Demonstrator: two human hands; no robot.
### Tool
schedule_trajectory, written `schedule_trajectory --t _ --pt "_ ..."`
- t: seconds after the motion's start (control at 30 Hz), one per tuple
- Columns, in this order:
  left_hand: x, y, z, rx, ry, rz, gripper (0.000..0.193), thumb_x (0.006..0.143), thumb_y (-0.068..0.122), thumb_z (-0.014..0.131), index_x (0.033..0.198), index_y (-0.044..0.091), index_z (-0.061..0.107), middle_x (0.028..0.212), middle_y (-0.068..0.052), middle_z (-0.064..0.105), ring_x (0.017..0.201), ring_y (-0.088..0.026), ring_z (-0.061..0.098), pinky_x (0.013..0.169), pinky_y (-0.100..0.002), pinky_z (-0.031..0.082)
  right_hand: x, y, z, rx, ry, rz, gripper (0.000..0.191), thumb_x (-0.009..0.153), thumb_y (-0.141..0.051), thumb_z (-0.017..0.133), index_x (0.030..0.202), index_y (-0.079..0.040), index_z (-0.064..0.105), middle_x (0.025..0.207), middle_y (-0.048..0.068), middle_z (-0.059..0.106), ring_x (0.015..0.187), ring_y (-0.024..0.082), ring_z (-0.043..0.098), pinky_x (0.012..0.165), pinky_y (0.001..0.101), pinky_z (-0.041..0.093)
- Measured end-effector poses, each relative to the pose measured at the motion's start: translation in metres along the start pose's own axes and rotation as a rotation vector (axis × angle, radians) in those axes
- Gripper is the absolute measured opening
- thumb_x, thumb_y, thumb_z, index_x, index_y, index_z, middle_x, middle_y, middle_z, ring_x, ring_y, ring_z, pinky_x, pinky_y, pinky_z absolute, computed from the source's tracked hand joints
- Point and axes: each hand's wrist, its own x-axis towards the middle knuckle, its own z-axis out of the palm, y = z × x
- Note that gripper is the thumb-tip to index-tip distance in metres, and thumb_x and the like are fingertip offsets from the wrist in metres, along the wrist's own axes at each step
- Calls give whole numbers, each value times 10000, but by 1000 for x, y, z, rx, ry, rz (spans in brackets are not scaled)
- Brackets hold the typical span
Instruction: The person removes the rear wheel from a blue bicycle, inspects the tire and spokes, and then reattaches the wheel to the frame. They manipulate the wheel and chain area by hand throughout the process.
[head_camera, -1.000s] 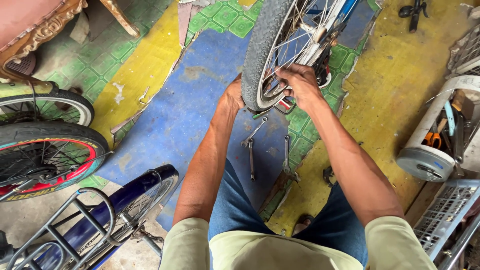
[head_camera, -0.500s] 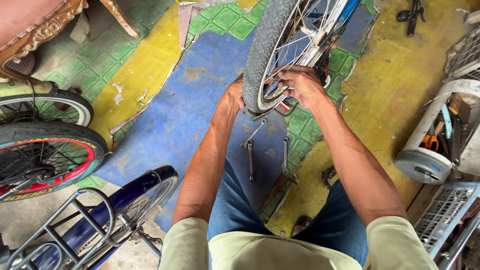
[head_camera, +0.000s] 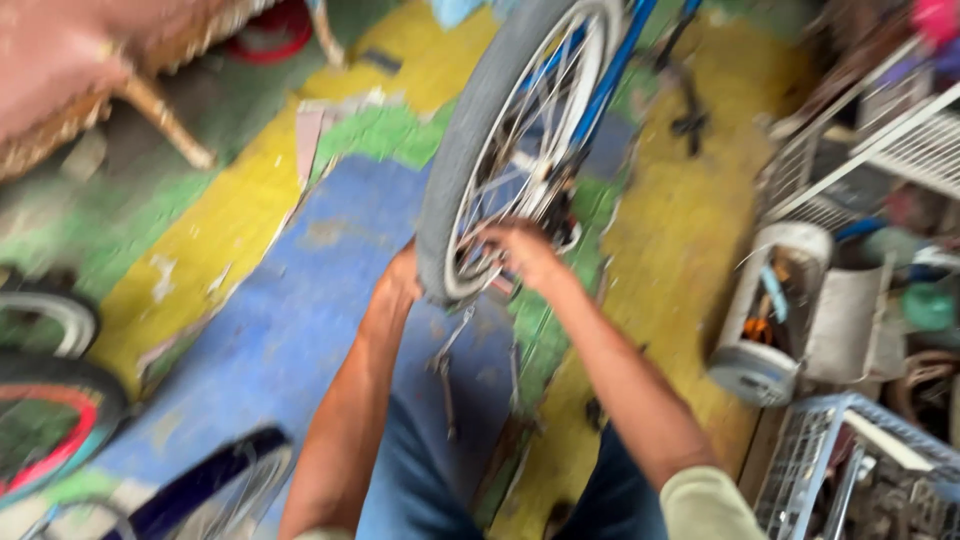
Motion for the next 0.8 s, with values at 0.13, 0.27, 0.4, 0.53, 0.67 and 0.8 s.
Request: schedule_trajectory --t 0.13,0.27,0.4,0.53,0.67,0.8 --pt "1 1 1 -12 -22 -14 348 826 30 820 1139 -36 683 945 -129 746 790 -210 728 679 -367 613 -7 -10 4 -46 -4 4 183 888 -63 705 1066 -35 743 886 61 737 731 131 658 599 265 541" --pt "5 4 3 -13 -22 -25 325 839 35 809 1131 -32 683 941 -123 745 798 -212 727 691 -370 610 -12 -19 8 -32 -18 10 144 928 -99 687 1049 -37 734 894 61 734 727 122 648 607 267 534" --pt "3 9 6 -11 -8 -22 335 861 43 798 1162 -29 670 953 -126 739 799 -213 721 689 -375 603 -10 -18 8 -8 -29 17 145 933 -133 713 1047 -45 732 903 56 723 733 118 631 611 277 514" --pt "-3 10 6 -14 -40 5 338 869 57 786 1170 -43 671 976 -145 741 811 -229 729 704 -390 611 1 -7 4 -76 -47 17 169 906 -168 710 1055 -86 719 959 19 751 794 96 645 703 278 543" --pt "-5 9 0 -43 -47 16 344 877 71 775 1179 -57 671 999 -164 743 823 -245 737 719 -405 618 14 2 0 97 -133 45 165 907 -150 722 1063 -103 750 946 44 753 778 140 642 675 312 520" --pt "-4 6 2 -68 -63 18 353 885 85 763 1188 -70 672 1022 -183 744 835 -261 745 735 -420 626 17 3 -3 49 -72 68 124 919 -110 708 1040 -88 725 928 40 745 788 171 684 650 321 528"
